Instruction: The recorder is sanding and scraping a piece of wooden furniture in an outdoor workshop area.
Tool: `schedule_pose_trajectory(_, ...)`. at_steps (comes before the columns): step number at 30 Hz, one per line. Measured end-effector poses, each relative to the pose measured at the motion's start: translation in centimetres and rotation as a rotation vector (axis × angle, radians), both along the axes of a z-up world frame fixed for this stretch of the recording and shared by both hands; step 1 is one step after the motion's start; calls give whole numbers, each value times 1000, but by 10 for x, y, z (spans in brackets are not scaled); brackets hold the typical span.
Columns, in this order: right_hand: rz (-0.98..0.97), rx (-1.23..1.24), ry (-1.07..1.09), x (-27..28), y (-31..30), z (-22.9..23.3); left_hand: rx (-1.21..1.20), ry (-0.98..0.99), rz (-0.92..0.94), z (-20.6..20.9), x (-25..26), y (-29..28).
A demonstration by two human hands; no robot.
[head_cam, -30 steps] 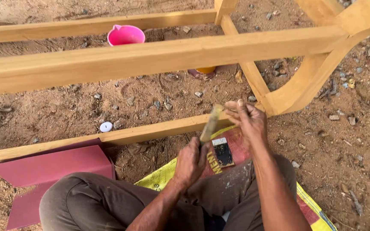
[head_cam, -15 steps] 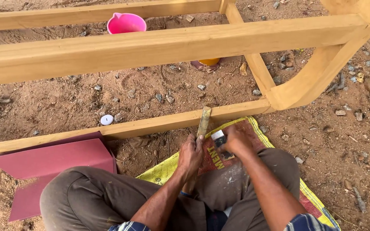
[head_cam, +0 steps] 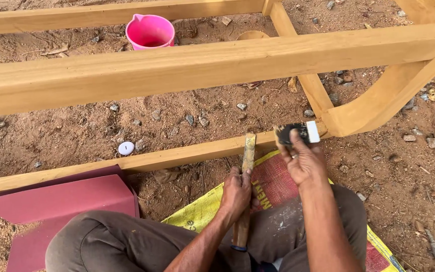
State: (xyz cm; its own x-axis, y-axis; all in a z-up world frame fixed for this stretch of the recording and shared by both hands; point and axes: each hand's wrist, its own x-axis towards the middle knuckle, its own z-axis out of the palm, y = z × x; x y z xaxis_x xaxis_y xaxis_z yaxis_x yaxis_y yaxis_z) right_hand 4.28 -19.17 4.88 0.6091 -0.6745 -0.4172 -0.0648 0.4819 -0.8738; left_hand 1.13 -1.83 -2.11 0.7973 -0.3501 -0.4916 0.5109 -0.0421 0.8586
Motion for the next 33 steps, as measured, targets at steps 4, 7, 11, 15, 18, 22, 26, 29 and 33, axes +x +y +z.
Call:
schedule_pose_trajectory(4, 244, 161, -31, 29, 4, -26, -101, 135, 40, 15, 0, 1)
schedule_pose_trajectory(7, 210, -310, 89, 39, 17, -37, -133, 99, 25, 5, -5, -6)
schedule_pose_trajectory(11, 217, -700, 179, 37, 33, -50, -138, 109, 67, 9, -7, -8)
schedule_pose_trajectory(15, 269, -1071, 151, 34, 35, -55, -141, 110, 75, 13, -7, -9)
schedule_pose_trajectory(18, 375, -1174, 297, 39, 27, -50, -125, 88, 74, 11, -7, -9)
schedule_pose_trajectory(22, 351, -793, 194, 41, 24, -57, -108, 86, 61, 15, -6, -8)
schedule_pose_trajectory(26, 257, -592, 25, 40, 26, -69, -66, 51, 45, 18, -7, -6)
schedule_pose_trajectory(29, 224, -588, 11, 40, 29, -68, -64, 39, 54, 19, -6, -7)
schedule_pose_trajectory(33, 236, -736, -28, 36, 36, -68, -51, 17, 59, 16, -7, -7)
